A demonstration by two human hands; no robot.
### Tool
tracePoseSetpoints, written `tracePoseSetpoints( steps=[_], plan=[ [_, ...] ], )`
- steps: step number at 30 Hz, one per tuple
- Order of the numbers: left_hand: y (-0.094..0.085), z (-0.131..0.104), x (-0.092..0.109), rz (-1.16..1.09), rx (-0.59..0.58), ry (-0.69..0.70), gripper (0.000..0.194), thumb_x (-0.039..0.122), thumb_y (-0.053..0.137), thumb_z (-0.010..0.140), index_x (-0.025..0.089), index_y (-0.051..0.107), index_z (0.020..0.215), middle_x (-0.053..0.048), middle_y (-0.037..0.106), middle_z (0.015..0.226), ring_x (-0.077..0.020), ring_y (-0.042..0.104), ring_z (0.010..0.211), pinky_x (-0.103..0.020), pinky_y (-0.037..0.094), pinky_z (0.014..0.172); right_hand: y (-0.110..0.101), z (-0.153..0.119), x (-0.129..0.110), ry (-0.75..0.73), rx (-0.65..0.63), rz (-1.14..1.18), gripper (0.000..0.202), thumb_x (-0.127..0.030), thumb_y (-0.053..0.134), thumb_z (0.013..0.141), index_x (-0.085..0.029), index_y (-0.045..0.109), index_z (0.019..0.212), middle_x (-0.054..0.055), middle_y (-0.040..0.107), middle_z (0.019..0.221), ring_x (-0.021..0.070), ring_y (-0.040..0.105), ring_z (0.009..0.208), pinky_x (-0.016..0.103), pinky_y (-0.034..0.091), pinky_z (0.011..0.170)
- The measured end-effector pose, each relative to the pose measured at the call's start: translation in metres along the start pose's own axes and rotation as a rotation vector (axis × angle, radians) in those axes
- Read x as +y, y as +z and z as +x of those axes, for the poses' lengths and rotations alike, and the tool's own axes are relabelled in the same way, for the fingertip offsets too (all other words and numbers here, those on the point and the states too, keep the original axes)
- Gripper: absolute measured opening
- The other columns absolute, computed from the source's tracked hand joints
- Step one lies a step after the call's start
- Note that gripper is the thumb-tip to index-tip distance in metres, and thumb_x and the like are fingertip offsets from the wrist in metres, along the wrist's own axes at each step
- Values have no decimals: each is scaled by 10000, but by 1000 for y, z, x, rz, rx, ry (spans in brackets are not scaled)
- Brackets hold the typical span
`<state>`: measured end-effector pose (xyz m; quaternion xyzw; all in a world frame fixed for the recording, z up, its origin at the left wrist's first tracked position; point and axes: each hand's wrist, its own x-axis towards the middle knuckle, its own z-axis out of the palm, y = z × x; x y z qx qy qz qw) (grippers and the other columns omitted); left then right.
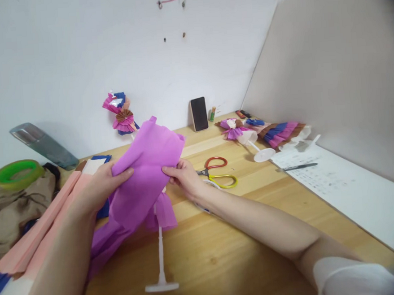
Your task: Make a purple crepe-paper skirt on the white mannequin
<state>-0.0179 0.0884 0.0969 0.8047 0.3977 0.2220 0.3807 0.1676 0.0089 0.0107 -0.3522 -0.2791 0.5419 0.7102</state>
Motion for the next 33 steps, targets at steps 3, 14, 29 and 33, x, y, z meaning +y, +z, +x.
tracePoseSetpoints(
  steps=[3,14,29,33],
  plan=[
    [2,0,1,-84,-112,-80,354,398,769,671,184,726,950,-44,753,914,-275,685,832,-346,557,668,-1,0,0,-37,29,-31,255,-270,812,557,-186,578,612,-83,508,462,57,369,413,213,244,423],
    [9,-2,7,-33,-11,-85,280,380,744,651,182,701,845,-25,723,823,-229,641,729,-313,505,631,5,-8,1,46,-72,-90,186,-203,775,530,-179,598,577,-50,552,467,95,466,444,237,363,460],
    [50,-31,26,1007,117,13,209,207,385,912,170,586,951,-96,684,857,-259,671,770,-290,368,549,20,-25,-4,61,-226,-74,259,-278,812,603,-163,694,803,-24,694,703,142,638,697,290,507,737],
    [61,-45,22,878,-82,162,559,174,398,903,115,324,1454,-193,523,1420,-306,614,1180,-369,534,811,20,-28,-4,84,-196,-103,279,-301,816,610,-158,674,802,-13,697,722,154,646,729,304,509,762]
  ],
)
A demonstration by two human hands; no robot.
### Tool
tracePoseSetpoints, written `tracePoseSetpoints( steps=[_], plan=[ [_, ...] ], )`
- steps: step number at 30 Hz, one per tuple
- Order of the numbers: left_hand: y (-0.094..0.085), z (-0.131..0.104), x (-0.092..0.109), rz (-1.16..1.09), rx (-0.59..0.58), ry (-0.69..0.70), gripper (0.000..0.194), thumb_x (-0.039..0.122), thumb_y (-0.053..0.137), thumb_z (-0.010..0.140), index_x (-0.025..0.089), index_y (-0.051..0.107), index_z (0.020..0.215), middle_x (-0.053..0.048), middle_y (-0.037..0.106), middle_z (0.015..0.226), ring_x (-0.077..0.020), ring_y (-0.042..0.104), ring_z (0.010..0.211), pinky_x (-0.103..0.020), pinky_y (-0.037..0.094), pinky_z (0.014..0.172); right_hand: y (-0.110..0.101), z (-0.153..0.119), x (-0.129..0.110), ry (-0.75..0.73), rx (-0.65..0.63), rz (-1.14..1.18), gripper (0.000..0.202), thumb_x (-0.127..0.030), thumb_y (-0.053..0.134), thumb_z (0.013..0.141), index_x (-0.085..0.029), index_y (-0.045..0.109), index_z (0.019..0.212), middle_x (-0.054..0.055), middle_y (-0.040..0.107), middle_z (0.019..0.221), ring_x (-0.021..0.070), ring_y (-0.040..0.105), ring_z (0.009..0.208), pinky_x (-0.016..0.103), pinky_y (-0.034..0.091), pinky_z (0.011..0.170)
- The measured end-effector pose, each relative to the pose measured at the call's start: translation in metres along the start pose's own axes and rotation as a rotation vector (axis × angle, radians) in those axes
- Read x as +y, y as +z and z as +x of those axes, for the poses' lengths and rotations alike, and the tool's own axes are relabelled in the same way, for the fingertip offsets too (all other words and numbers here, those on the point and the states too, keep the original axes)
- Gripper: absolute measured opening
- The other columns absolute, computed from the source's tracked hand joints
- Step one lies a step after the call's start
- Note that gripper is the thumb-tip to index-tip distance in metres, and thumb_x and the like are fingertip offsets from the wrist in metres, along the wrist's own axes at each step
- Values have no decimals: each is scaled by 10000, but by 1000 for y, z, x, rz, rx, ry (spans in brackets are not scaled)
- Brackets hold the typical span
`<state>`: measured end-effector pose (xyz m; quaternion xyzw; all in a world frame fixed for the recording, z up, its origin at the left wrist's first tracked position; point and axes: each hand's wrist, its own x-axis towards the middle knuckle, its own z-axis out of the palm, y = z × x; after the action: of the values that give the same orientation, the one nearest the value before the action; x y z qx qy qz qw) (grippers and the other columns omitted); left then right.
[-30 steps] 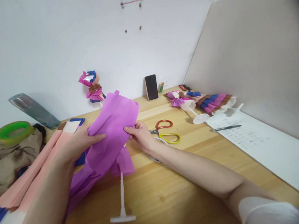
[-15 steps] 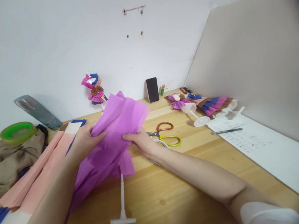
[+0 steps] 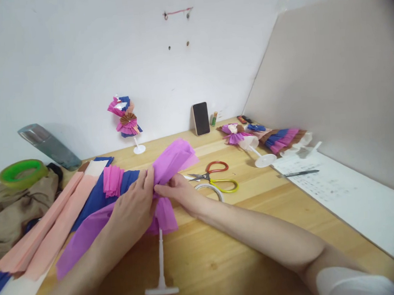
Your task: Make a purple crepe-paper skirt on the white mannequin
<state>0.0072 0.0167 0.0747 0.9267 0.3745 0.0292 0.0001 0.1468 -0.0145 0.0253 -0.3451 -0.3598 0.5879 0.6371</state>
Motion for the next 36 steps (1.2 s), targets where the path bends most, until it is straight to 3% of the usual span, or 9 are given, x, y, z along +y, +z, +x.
tracePoseSetpoints(
  steps=[2,4,8,11,17,22,27,31,36],
  plan=[
    [2,-6,-2,-86,12,112,667,191,419,896,57,206,1513,-222,309,1571,-315,390,1412,-434,447,1053,0,-1,-1,0,17,-29,298,-296,806,622,-161,684,858,6,725,790,173,665,782,326,516,801],
    [-1,-8,-6,-208,20,142,697,274,444,908,69,199,1527,-197,261,1599,-300,280,1471,-452,355,1146,0,-1,-3,-26,38,-53,308,-283,794,626,-168,692,893,16,742,834,188,679,808,347,525,821],
    [-20,-3,-18,-481,1,38,631,415,504,900,211,360,1480,-104,602,1360,-278,609,1181,-422,505,977,0,-1,-6,-95,19,-88,251,-254,765,649,-172,710,881,24,755,843,193,687,789,351,544,787],
    [-32,5,-27,-538,41,-3,520,370,563,866,227,511,1362,-44,720,1082,-210,677,834,-327,540,748,-1,-1,-5,-115,-96,-54,335,-216,765,669,-191,717,1000,27,758,955,184,687,847,326,541,796],
    [-25,5,-28,-219,192,-30,110,241,588,838,182,667,888,-18,688,806,-181,588,677,-283,423,601,-4,0,1,-1,-121,60,362,-216,846,620,-168,711,953,0,722,811,132,646,711,271,525,700],
    [-12,-6,-3,301,551,149,226,101,500,860,187,557,659,-47,580,647,-244,550,689,-339,405,595,0,-1,6,78,-180,288,304,-227,869,610,-165,705,858,-31,683,728,102,637,695,271,524,782],
    [-6,-13,11,229,496,313,168,28,511,822,161,612,809,-62,646,753,-260,598,747,-446,503,782,2,-1,11,81,-102,379,209,-98,810,540,-158,687,698,-6,696,684,141,645,674,290,544,728],
    [-14,-26,0,-2,427,339,196,197,532,908,171,614,1084,-80,712,977,-241,666,874,-355,558,749,1,1,12,85,-73,408,224,-43,745,529,-158,709,718,8,729,722,162,671,721,294,565,738],
    [-40,-32,-31,-142,517,108,393,405,509,920,269,549,1286,-61,677,1231,-281,649,1097,-419,542,915,0,2,11,112,-75,395,241,-47,735,561,-130,718,786,35,751,772,171,698,754,300,570,759]
  ],
)
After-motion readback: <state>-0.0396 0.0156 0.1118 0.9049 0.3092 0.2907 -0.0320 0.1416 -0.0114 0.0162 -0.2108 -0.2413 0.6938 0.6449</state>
